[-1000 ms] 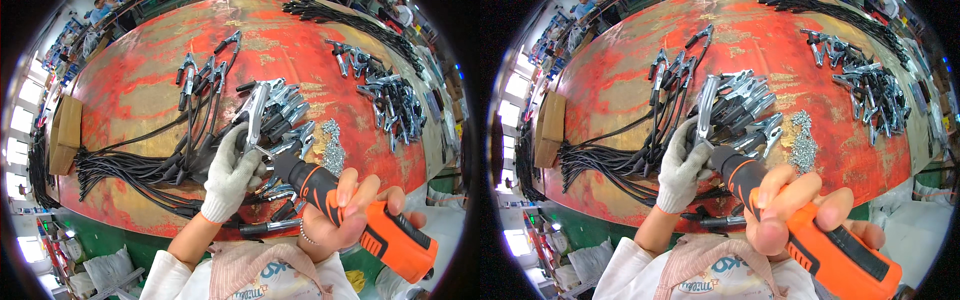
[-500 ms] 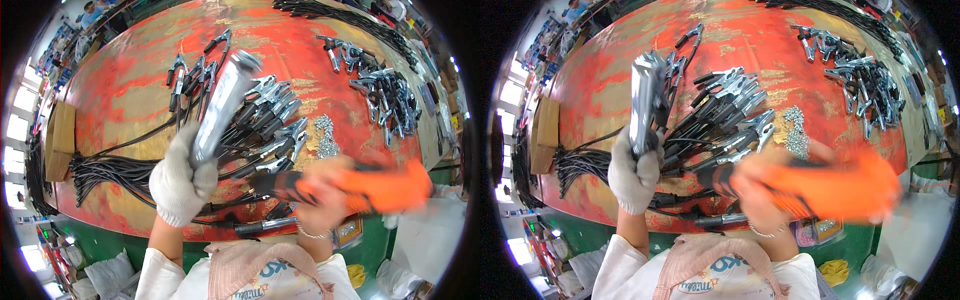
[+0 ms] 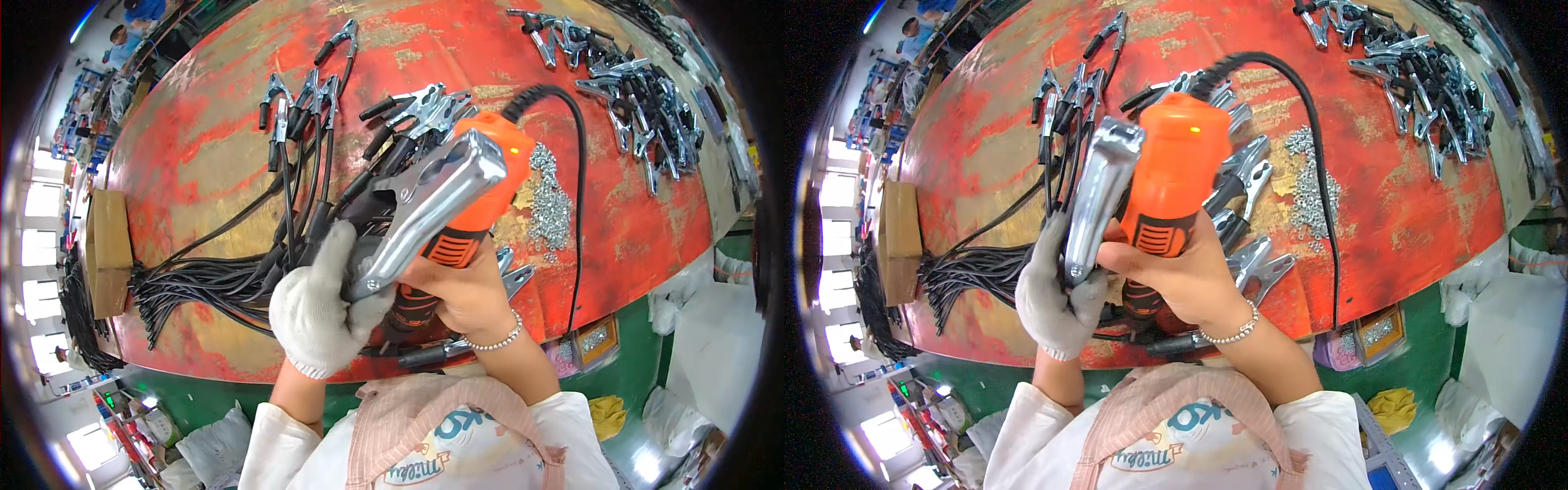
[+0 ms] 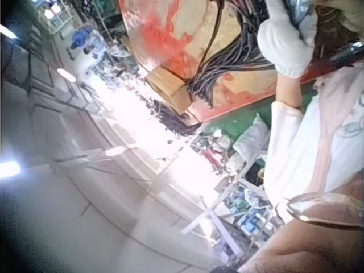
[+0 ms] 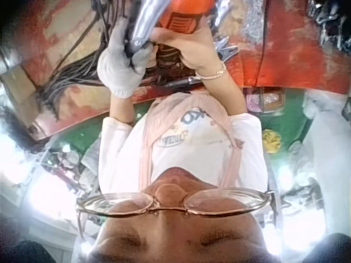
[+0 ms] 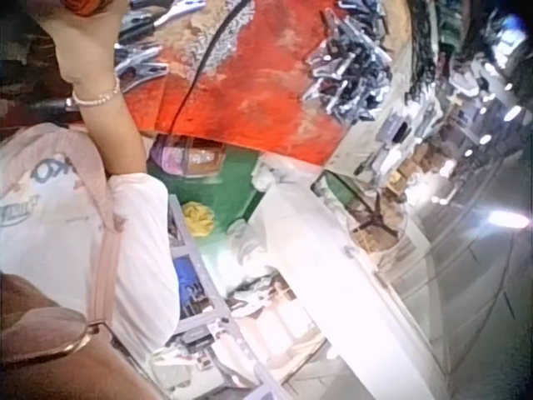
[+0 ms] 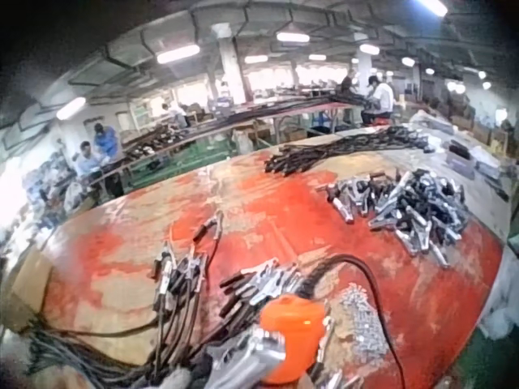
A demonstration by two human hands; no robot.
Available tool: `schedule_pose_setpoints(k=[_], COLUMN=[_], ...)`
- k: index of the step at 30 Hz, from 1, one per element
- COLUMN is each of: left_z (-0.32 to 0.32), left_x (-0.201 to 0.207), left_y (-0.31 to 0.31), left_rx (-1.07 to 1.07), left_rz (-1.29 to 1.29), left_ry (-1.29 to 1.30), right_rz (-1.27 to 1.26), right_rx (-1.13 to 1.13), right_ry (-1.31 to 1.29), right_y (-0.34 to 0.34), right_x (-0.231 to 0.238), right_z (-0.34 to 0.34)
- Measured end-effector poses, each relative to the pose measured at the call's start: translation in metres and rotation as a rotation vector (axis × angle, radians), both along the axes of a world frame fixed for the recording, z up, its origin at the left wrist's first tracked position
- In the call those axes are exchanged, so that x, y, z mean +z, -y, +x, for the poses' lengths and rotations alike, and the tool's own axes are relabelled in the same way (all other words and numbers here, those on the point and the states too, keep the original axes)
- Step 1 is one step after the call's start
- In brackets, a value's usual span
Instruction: Assemble metal alligator clips to electrical wires using an electric screwdriver.
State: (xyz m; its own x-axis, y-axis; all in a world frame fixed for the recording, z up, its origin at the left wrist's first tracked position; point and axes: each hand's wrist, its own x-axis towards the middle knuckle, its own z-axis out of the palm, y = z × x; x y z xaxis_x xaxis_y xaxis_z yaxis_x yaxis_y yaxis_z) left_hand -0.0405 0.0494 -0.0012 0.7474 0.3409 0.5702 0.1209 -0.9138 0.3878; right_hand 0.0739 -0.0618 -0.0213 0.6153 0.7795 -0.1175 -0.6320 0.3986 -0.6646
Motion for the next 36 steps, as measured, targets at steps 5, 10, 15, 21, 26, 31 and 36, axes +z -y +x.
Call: schedule_pose_setpoints(k=[5, 10, 15, 21, 26, 31, 36], left_z=[0.0, 0.068, 0.111, 0.129, 0.09, 0.088, 0.095], left_x=[0.007, 0.024, -0.075, -0.066, -0.038, -0.051, -0.046], left_y=[-0.035, -0.146, -0.217, -0.191, -0.083, -0.02, -0.022], left_rx=[0.14, 0.378, 0.719, 0.691, -0.217, -0.148, -0.223], left_rz=[-0.157, -0.621, -0.129, 0.112, 0.426, 0.334, 0.466], left_ry=[0.249, 0.377, -0.171, -0.634, -0.319, -0.606, -0.91], right_rz=[-0.01, 0.095, 0.086, 0.09, 0.094, 0.147, 0.1], right_rx=[-0.27, -0.492, -0.615, -0.672, -0.718, -0.657, -0.695], right_ry=[-0.111, 0.103, 0.135, 0.203, 0.207, 0.206, 0.171], right_y=[0.009, 0.054, 0.069, 0.08, 0.094, 0.095, 0.097], right_x=[-0.005, -0.015, -0.014, -0.015, -0.021, -0.016, 0.004], right_z=[0.014, 0.049, 0.064, 0.065, 0.068, 0.064, 0.05])
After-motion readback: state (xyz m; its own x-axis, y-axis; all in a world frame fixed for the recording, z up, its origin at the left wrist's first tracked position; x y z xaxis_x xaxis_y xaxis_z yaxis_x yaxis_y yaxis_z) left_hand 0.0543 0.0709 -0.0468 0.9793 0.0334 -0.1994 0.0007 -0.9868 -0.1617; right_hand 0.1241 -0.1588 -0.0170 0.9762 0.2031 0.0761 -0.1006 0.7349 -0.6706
